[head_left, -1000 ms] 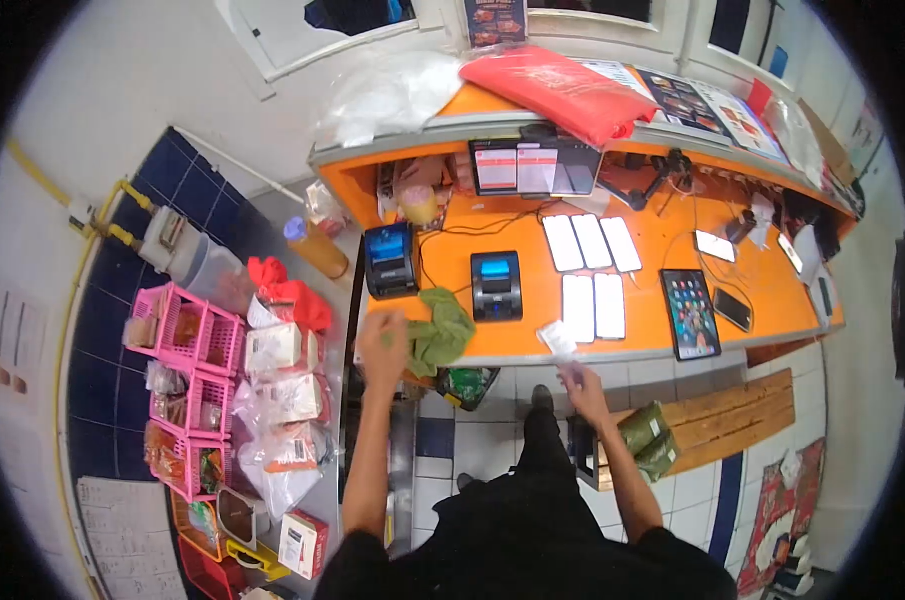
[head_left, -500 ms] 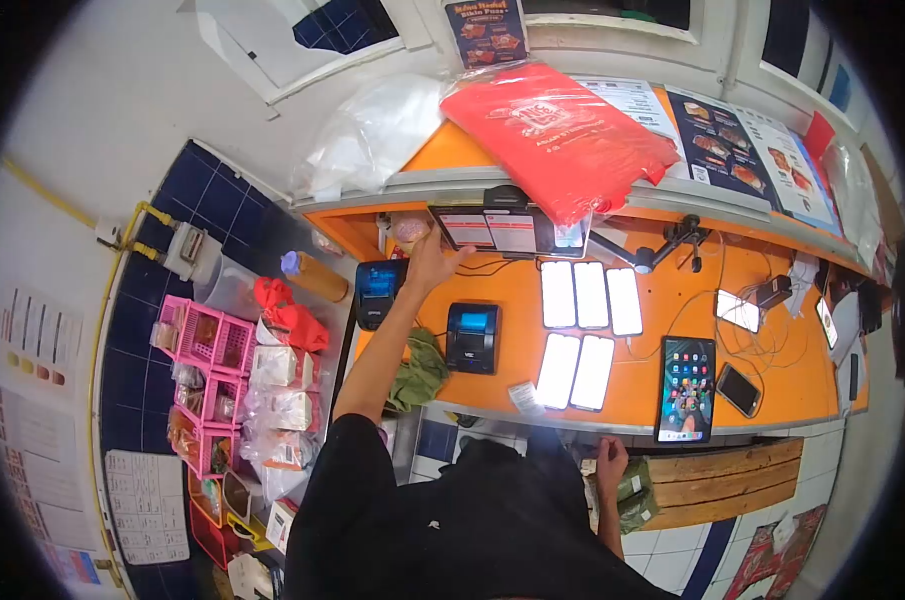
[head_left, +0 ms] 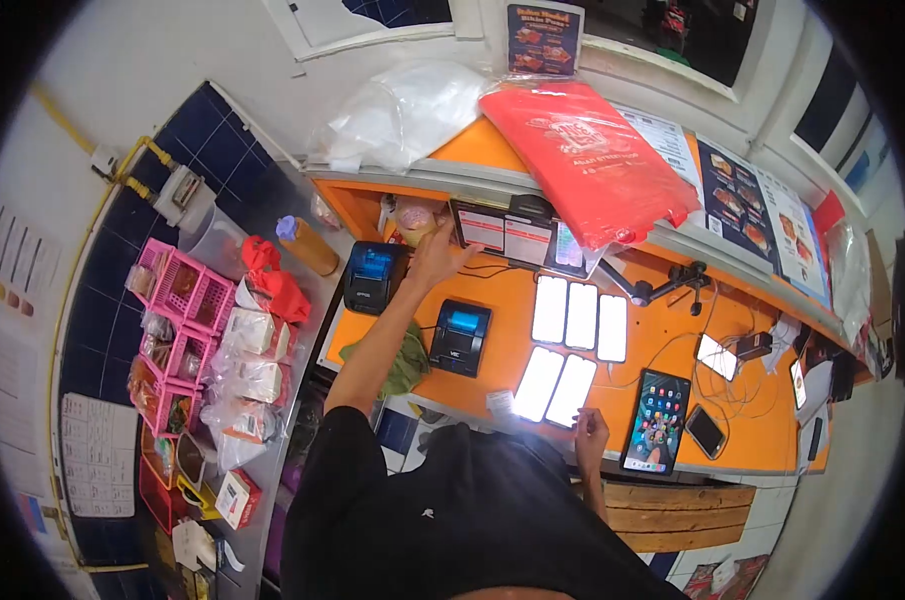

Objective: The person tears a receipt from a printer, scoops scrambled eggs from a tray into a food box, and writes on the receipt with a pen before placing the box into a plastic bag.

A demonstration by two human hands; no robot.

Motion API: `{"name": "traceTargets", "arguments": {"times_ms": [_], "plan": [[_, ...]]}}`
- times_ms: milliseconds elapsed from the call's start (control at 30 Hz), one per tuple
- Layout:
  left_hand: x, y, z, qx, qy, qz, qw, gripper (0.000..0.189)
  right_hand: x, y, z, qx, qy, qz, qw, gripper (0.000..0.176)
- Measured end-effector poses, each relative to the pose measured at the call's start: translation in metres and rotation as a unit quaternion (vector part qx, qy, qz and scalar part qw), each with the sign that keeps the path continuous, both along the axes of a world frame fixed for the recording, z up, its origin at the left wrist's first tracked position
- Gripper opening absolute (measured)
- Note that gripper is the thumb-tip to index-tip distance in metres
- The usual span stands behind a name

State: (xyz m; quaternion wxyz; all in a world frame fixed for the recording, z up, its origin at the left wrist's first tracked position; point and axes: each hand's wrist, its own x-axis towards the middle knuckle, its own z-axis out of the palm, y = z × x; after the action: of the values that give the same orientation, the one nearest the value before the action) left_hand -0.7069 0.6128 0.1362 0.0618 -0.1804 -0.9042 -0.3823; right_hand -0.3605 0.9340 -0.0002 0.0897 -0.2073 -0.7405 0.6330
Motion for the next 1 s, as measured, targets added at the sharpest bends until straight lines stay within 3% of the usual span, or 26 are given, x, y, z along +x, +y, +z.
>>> {"name": "traceTargets", "arguments": {"times_ms": [167, 200, 267, 333, 367, 433, 500, 533, 567, 600, 633, 667, 700, 733, 800, 833, 867, 900, 933, 967, 1000], "plan": [[0.004, 0.004, 0.000, 0.020, 0.057, -0.002, 0.998, 0.072, -0.036, -0.003, 0.000, 0.076, 0.046, 0.037, 0.995, 0.011], [0.010, 0.003, -0.005, 0.020, 0.059, 0.034, 0.997, 0.068, -0.039, -0.009, -0.004, 0.118, 0.065, 0.049, 0.990, 0.012], [0.032, 0.003, -0.018, 0.012, 0.041, 0.064, 0.997, 0.065, -0.057, -0.025, 0.019, 0.100, 0.073, 0.061, 0.990, 0.013], [0.059, 0.006, -0.028, 0.153, 0.151, 0.094, 0.972, 0.056, -0.075, -0.043, 0.036, 0.102, 0.068, 0.069, 0.990, 0.014], [0.082, 0.006, -0.036, 0.154, 0.176, 0.141, 0.962, 0.040, -0.083, -0.054, 0.035, 0.086, 0.063, 0.065, 0.992, 0.014], [0.143, -0.002, -0.067, 0.208, -0.011, 0.193, 0.959, 0.025, -0.096, -0.076, 0.035, 0.091, 0.074, 0.074, 0.990, 0.013], [0.217, -0.006, -0.125, 0.324, -0.095, 0.183, 0.923, 0.015, -0.109, -0.098, 0.043, 0.152, 0.094, 0.097, 0.979, 0.013], [0.257, -0.023, -0.149, 0.261, -0.099, 0.104, 0.955, 0.011, -0.117, -0.109, 0.049, 0.192, 0.099, 0.106, 0.971, 0.014], [0.303, -0.028, -0.172, 0.291, -0.202, 0.121, 0.927, 0.011, -0.126, -0.117, 0.060, 0.225, 0.109, 0.137, 0.959, 0.014], [0.342, -0.044, -0.173, 0.160, -0.287, 0.087, 0.940, 0.016, -0.136, -0.123, 0.070, 0.258, 0.120, 0.167, 0.944, 0.014], [0.376, -0.069, -0.200, 0.149, -0.378, 0.016, 0.914, 0.020, -0.149, -0.127, 0.076, 0.265, 0.118, 0.159, 0.944, 0.014], [0.396, -0.094, -0.225, 0.135, -0.462, -0.056, 0.875, 0.025, -0.163, -0.131, 0.083, 0.335, 0.175, 0.187, 0.907, 0.015], [0.403, -0.111, -0.211, 0.171, -0.457, -0.008, 0.873, 0.030, -0.175, -0.135, 0.091, 0.404, 0.232, 0.216, 0.858, 0.016], [0.406, -0.128, -0.195, 0.208, -0.448, 0.040, 0.869, 0.035, -0.186, -0.138, 0.101, 0.415, 0.235, 0.211, 0.853, 0.016], [0.427, -0.171, -0.201, 0.202, -0.410, 0.128, 0.880, 0.042, -0.205, -0.139, 0.123, 0.499, 0.192, 0.304, 0.788, 0.019], [0.441, -0.198, -0.212, 0.136, -0.414, 0.145, 0.888, 0.047, -0.213, -0.140, 0.135, 0.527, 0.158, 0.330, 0.767, 0.023], [0.463, -0.231, -0.250, 0.110, -0.472, 0.152, 0.862, 0.052, -0.221, -0.141, 0.146, 0.540, 0.167, 0.322, 0.759, 0.023], [0.491, -0.256, -0.267, 0.084, -0.445, 0.172, 0.875, 0.052, -0.227, -0.141, 0.155, 0.588, 0.176, 0.328, 0.719, 0.023], [0.523, -0.282, -0.310, 0.063, -0.473, 0.208, 0.854, 0.048, -0.236, -0.140, 0.161, 0.632, 0.183, 0.332, 0.676, 0.024], [0.556, -0.307, -0.334, 0.045, -0.486, 0.193, 0.851, 0.049, -0.247, -0.136, 0.163, 0.628, 0.209, 0.338, 0.669, 0.024], [0.606, -0.336, -0.394, -0.047, -0.438, 0.168, 0.882, 0.041, -0.256, -0.135, 0.167, 0.635, 0.206, 0.337, 0.664, 0.024]]}}
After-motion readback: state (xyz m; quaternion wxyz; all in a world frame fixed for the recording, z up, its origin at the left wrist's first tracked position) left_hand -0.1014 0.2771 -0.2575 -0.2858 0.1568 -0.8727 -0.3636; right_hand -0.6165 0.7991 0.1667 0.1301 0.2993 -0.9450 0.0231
